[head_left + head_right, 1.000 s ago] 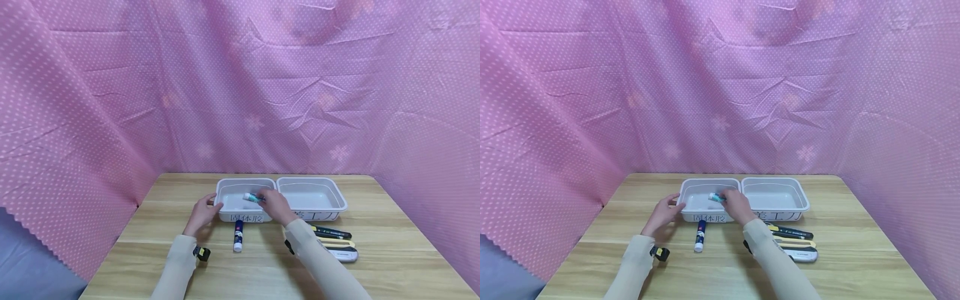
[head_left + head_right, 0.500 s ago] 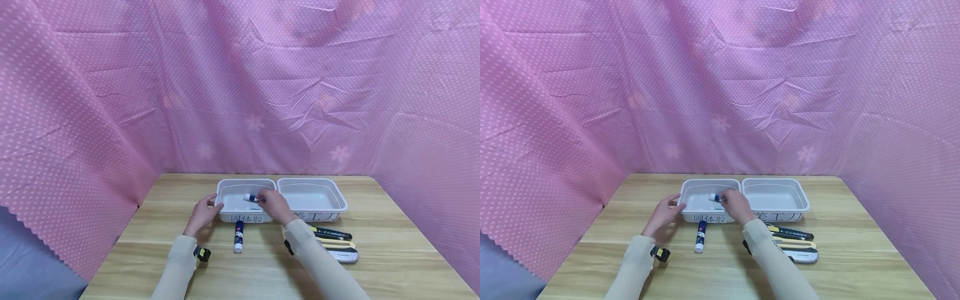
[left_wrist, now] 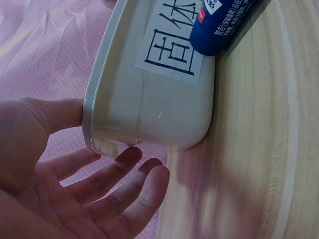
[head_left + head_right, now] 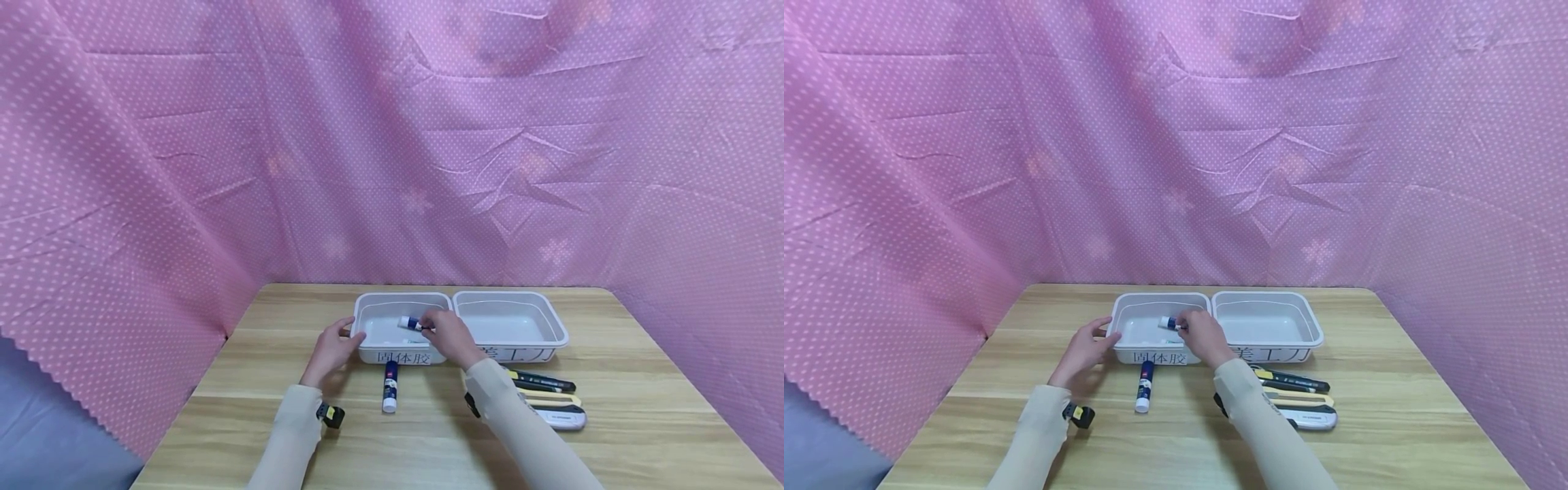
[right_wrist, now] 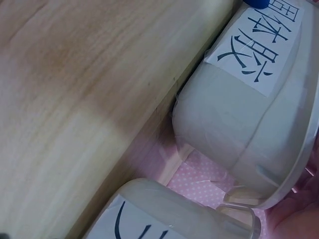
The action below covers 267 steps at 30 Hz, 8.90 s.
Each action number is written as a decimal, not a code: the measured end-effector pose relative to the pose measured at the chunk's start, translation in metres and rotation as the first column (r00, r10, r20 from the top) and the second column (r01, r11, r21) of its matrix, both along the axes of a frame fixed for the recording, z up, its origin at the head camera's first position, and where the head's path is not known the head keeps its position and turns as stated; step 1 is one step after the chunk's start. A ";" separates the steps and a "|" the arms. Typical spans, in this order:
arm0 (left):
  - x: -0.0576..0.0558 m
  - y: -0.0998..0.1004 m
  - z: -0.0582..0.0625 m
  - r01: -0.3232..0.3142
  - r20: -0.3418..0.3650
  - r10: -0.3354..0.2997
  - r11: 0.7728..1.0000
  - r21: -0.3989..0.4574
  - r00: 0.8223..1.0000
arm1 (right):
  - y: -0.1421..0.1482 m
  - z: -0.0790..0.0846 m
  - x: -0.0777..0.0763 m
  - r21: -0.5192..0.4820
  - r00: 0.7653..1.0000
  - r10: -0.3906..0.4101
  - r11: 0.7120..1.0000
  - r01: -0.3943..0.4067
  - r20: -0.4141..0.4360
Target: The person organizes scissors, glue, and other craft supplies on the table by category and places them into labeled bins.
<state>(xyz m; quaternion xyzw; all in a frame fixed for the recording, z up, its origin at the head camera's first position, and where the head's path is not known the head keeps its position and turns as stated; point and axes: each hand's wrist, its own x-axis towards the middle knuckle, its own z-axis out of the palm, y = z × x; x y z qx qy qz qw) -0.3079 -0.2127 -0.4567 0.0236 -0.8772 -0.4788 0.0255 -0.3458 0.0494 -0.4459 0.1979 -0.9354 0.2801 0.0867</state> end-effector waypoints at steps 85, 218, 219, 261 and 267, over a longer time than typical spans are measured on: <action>-0.001 0.000 -0.002 0.011 -0.068 -0.013 1.000 -0.019 0.998 | -0.032 -0.010 0.099 0.250 0.979 0.204 0.947 -0.203 0.022; -0.004 0.002 -0.002 0.001 -0.026 0.000 1.000 0.007 1.000 | 0.018 0.007 -0.001 -0.003 0.983 0.181 0.984 -0.181 0.016; -0.004 0.002 -0.002 0.001 -0.027 -0.001 1.000 0.008 1.000 | 0.017 0.007 -0.003 0.002 0.983 0.185 0.983 -0.185 0.010; -0.005 0.001 -0.003 -0.011 -0.020 0.012 0.999 0.043 1.000 | 0.119 0.017 0.088 0.070 0.938 0.155 0.988 -0.140 -0.309; -0.004 0.000 -0.003 -0.014 -0.024 0.015 0.999 0.040 1.000 | 0.149 0.014 0.104 0.107 0.950 0.084 0.993 -0.054 -0.299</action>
